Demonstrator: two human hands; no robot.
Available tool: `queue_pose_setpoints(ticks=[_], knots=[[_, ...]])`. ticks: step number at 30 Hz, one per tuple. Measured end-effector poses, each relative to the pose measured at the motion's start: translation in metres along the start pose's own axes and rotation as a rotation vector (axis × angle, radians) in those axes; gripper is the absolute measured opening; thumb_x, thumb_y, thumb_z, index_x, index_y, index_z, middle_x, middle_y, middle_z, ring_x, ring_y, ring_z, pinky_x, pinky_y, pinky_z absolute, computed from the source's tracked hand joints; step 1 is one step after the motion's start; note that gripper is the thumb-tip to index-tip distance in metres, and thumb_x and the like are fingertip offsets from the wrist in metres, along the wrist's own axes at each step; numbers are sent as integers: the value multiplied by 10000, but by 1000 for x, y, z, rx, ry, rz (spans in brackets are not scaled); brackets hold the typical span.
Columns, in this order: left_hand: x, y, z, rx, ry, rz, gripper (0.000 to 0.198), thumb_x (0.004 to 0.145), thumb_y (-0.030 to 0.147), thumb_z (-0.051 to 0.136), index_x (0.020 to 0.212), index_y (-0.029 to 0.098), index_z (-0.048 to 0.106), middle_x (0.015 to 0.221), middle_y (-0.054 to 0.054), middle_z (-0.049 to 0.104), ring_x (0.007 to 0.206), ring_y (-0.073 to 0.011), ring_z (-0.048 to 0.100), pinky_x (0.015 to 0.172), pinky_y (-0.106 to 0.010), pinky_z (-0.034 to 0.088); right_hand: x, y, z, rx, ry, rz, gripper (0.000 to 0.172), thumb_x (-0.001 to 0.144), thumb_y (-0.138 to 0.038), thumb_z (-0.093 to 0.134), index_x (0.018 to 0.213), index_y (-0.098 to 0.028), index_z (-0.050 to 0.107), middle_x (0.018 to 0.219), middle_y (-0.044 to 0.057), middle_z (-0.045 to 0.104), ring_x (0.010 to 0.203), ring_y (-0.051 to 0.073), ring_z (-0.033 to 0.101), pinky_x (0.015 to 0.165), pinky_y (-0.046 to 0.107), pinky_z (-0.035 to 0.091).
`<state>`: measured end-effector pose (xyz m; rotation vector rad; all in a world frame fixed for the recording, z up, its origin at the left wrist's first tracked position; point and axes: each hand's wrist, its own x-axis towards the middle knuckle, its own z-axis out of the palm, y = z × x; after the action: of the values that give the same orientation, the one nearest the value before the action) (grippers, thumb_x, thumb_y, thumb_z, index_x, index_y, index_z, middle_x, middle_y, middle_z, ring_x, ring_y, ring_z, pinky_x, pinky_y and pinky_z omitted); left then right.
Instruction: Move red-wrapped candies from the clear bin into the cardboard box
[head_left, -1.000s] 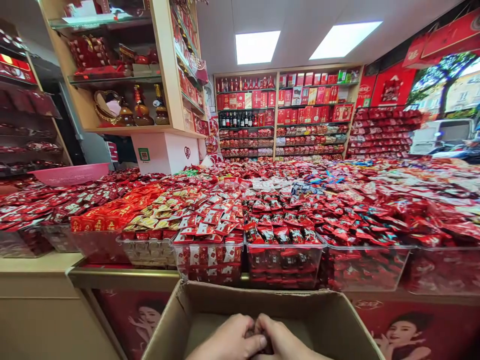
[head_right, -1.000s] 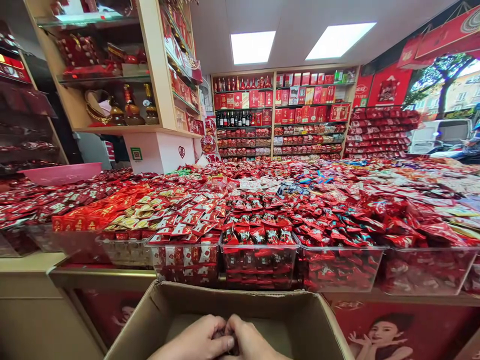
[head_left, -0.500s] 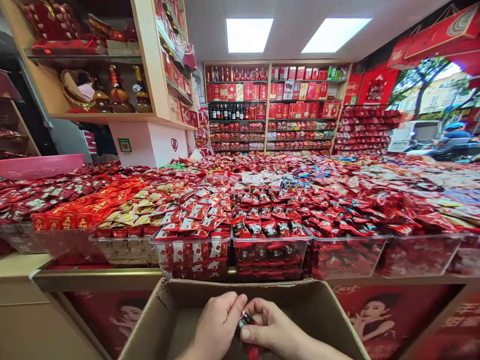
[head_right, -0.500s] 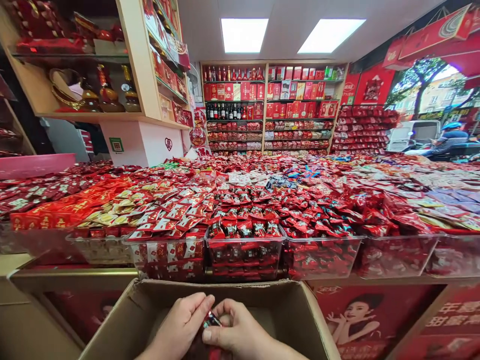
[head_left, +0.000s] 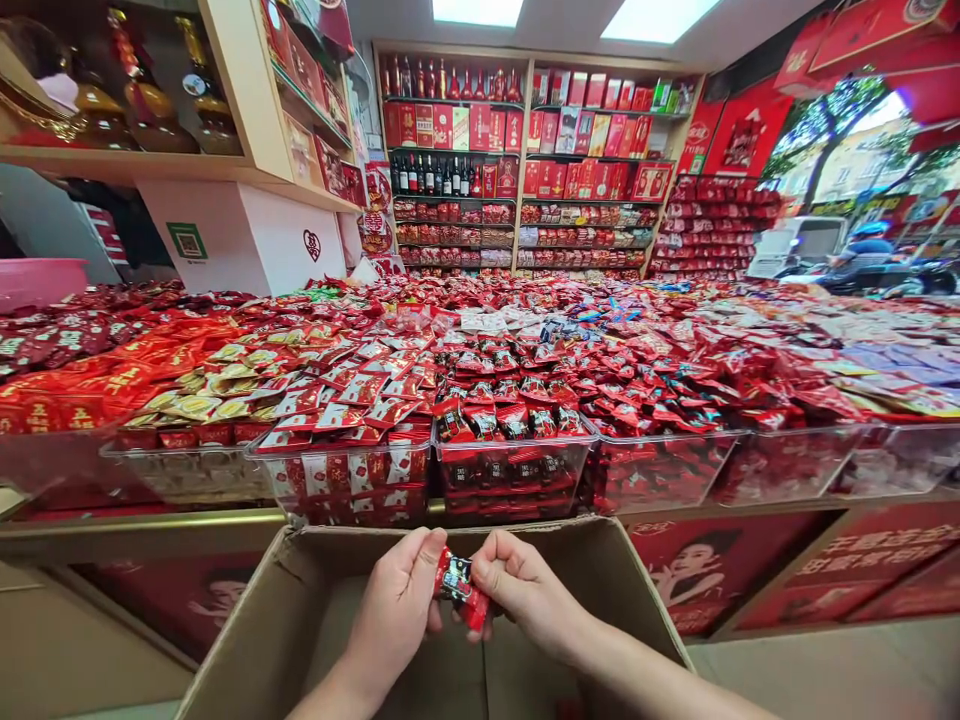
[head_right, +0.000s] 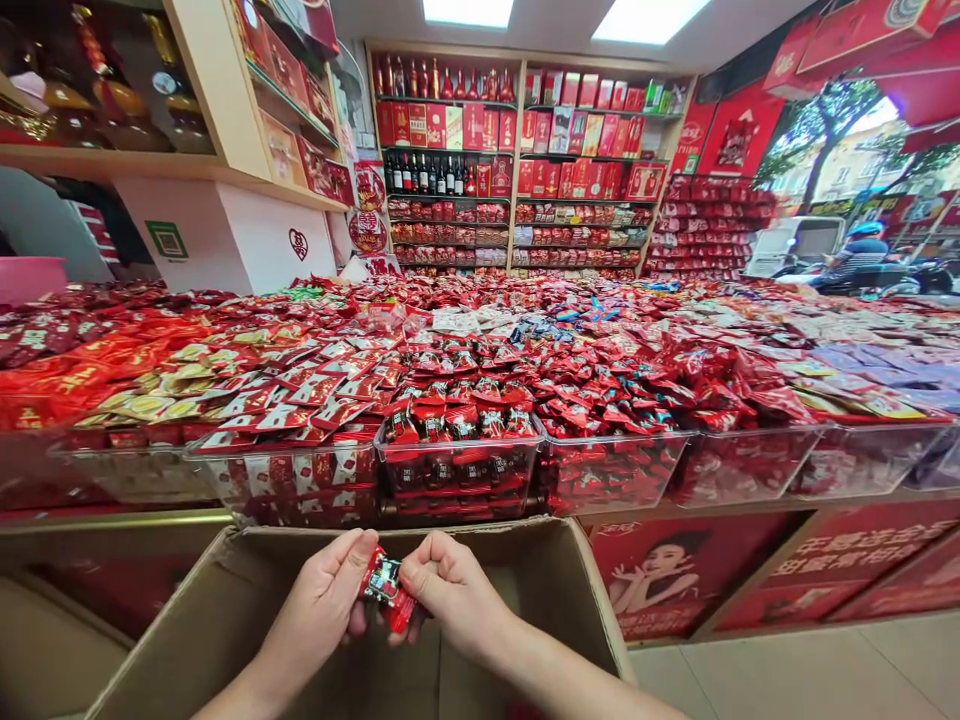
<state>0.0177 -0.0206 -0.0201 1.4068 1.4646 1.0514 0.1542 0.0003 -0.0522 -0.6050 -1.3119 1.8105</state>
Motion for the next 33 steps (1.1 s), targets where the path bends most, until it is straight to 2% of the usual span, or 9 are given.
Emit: queue_pose_setpoints(ticks=[2, 4, 6, 8, 10, 14, 18, 26, 33], knots=[[3, -3, -2, -35, -44, -43, 382, 754, 546, 379, 589, 205, 424, 376, 93, 423, 304, -72, 400, 302, -148, 309, -1, 0, -3, -97, 25, 4, 342, 749, -483, 481, 730, -169, 347, 540, -2, 564, 431, 109, 544, 385, 183, 364], [7, -7, -4, -54, -125, -108, 433, 736, 595, 356, 610, 192, 452, 345, 81, 454, 284, -76, 405, 307, -157, 296, -2, -2, -8, -379, 89, -85, 286, 789, -444, 436, 743, -168, 374, 551, 0, 555, 434, 99, 528, 393, 183, 356], [10, -9, -7, -93, -200, -180, 490, 729, 628, 318, 636, 175, 477, 345, 52, 507, 282, -82, 436, 324, -164, 276, -5, -4, -12, -799, 124, -314, 217, 819, -367, 414, 749, -163, 428, 580, 16, 561, 483, 100, 523, 445, 200, 374], [11, -9, -7, -166, -229, -216, 528, 709, 657, 312, 692, 164, 502, 409, 28, 562, 328, -92, 491, 348, -169, 272, -7, -8, -15, -1149, 91, -581, 148, 830, -283, 411, 781, -161, 479, 662, 43, 589, 563, 111, 531, 514, 216, 396], [11, -6, -7, -218, -236, -194, 509, 664, 651, 416, 772, 165, 525, 466, 37, 569, 383, -97, 510, 367, -173, 288, -9, -11, -16, -1301, 36, -742, 105, 829, -223, 412, 849, -166, 498, 746, 57, 604, 625, 116, 538, 549, 213, 411], [5, 3, -7, -238, -202, -126, 397, 599, 471, 640, 855, 178, 558, 546, 48, 570, 467, -100, 505, 421, -192, 349, -12, -12, -16, -1248, 34, -778, 224, 778, -128, 434, 994, -176, 469, 890, 72, 586, 790, 124, 540, 673, 220, 448], [-3, 8, -6, -356, -156, -96, 382, 618, 325, 663, 957, 195, 545, 744, -1, 644, 661, -141, 560, 570, -232, 423, -15, -10, -19, -1174, 100, -804, 217, 744, -76, 441, 929, -178, 491, 943, 77, 551, 856, 126, 526, 708, 217, 454], [-4, 9, -13, -542, -208, -165, 425, 697, 299, 624, 1076, 205, 456, 752, -1, 657, 695, -141, 580, 641, -264, 441, -16, -19, -19, -1332, 160, -925, 140, 771, -113, 477, 881, -175, 537, 923, 60, 563, 775, 125, 509, 637, 221, 429], [3, 12, -17, -504, -201, -149, 489, 643, 366, 663, 1054, 210, 449, 608, 41, 638, 543, -116, 566, 518, -215, 413, -12, -26, -18, -1549, 103, -950, 86, 797, -161, 476, 859, -180, 532, 917, 42, 594, 716, 123, 479, 603, 243, 399]])
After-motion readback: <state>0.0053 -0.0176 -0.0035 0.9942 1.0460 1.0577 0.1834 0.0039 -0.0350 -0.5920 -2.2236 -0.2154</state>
